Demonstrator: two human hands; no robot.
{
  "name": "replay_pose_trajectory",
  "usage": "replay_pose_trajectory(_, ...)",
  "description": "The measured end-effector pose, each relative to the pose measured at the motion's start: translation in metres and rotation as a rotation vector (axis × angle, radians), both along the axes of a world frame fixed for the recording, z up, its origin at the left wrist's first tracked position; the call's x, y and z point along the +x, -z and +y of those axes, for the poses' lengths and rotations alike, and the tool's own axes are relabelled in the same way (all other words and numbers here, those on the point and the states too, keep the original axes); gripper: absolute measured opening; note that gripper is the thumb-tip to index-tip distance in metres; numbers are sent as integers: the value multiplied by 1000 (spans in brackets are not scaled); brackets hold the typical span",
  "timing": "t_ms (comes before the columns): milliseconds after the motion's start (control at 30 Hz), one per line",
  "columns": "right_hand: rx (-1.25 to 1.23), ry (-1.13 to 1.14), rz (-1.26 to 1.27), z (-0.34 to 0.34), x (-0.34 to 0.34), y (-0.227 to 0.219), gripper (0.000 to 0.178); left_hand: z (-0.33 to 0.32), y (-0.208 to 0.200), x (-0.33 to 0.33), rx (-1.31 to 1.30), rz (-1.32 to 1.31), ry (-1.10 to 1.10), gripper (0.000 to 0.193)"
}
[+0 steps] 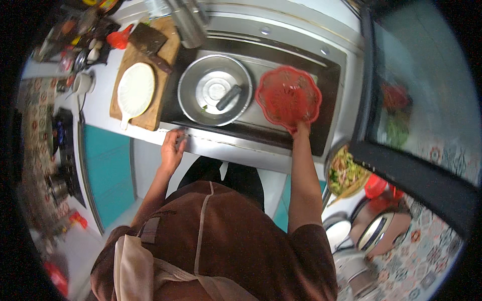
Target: The person prepares vegetables in a kitchen, starting by mixing a salad in a bowl. They then stir-fry shredded cabbage in a pan, drain it, and place it in a colander. Finally, they retrieve a green onion from a stairwell, wash it, and chop it on a cutting board.
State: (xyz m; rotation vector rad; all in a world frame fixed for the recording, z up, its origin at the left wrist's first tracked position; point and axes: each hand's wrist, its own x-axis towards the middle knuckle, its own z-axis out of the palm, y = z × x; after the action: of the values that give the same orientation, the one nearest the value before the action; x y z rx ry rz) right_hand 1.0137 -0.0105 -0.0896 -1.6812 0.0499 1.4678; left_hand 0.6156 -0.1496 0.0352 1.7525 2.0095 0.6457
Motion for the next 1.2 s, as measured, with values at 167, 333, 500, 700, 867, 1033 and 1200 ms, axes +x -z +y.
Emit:
replay_pose_trajectory(167,258,-231,54,-23,30,72,61,-39,-21,-45,45,128,-146,15)
replay_pose_trajectory(333,314,-547,-857,-26,26,40,52,-115,0,-116,-373,-29,-481,19)
replay_pose_trajectory(500,573,-436,-598,-35,-47,-75,35,-181,47,-181,-400,-51,-809,34)
replay_pose_trajectory(700,870,-379,-743,-79,-230,-188,28,-205,52,-300,-303,-100,-746,34)
replay_pose_trajectory(867,911,-637,-564,-89,-409,-212,38,-231,88,-472,-163,-111,-941,32)
replay_pose_trajectory(1033,1080,-1101,-485,-114,-574,-243,38,-213,32,-697,16,182,-1164,49)
replay_pose_trajectory(1200,910,-1394,-342,-129,-680,-229,20,-192,-7,-845,-172,226,-1329,47)
